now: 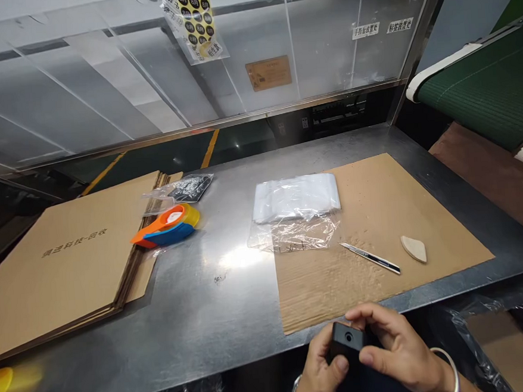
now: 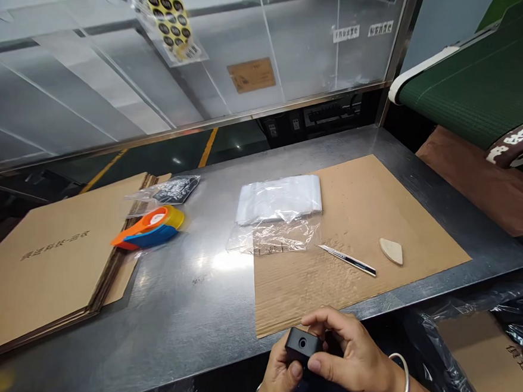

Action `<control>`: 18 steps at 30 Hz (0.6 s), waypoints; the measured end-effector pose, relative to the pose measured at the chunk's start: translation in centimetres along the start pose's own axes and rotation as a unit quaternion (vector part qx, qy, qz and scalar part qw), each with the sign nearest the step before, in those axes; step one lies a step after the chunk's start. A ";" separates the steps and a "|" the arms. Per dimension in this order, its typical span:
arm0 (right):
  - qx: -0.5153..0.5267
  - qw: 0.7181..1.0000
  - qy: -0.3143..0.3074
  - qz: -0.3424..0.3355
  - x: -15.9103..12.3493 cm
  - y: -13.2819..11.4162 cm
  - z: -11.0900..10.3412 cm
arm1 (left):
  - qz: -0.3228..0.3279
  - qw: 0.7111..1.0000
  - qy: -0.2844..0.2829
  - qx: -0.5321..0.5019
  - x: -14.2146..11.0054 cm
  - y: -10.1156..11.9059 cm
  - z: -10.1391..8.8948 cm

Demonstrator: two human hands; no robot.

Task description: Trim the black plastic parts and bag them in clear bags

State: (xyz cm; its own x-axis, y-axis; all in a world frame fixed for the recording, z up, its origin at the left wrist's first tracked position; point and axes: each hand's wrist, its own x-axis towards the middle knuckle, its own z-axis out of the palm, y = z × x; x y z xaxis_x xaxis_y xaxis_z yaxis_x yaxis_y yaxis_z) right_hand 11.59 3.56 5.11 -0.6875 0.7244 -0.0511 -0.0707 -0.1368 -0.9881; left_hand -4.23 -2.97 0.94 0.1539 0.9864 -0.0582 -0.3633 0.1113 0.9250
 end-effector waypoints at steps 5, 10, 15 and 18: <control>-0.068 0.995 0.079 -0.001 -0.1 0.7 0.7 | 0.030 0.984 0.173 0.026 -0.3 -2.5 1.6; -0.088 0.994 0.052 -0.048 0.0 0.4 1.1 | 0.046 0.951 0.304 0.009 -0.5 -3.5 3.4; -0.110 0.989 0.066 -0.076 0.7 -0.6 0.5 | 0.057 0.965 0.190 -0.170 -0.5 -1.8 2.7; -0.167 0.975 0.116 -0.088 1.1 -0.8 0.1 | 0.082 0.951 0.074 -0.288 0.2 -0.9 2.5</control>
State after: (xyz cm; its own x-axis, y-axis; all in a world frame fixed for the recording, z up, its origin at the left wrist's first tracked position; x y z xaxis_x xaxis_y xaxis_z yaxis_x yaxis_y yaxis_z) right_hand 10.83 4.43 5.87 -0.5021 0.8550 0.1296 0.0937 0.2028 -0.9747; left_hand -1.61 -3.16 1.02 -0.0644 0.9977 -0.0229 -0.8210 -0.0399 0.5696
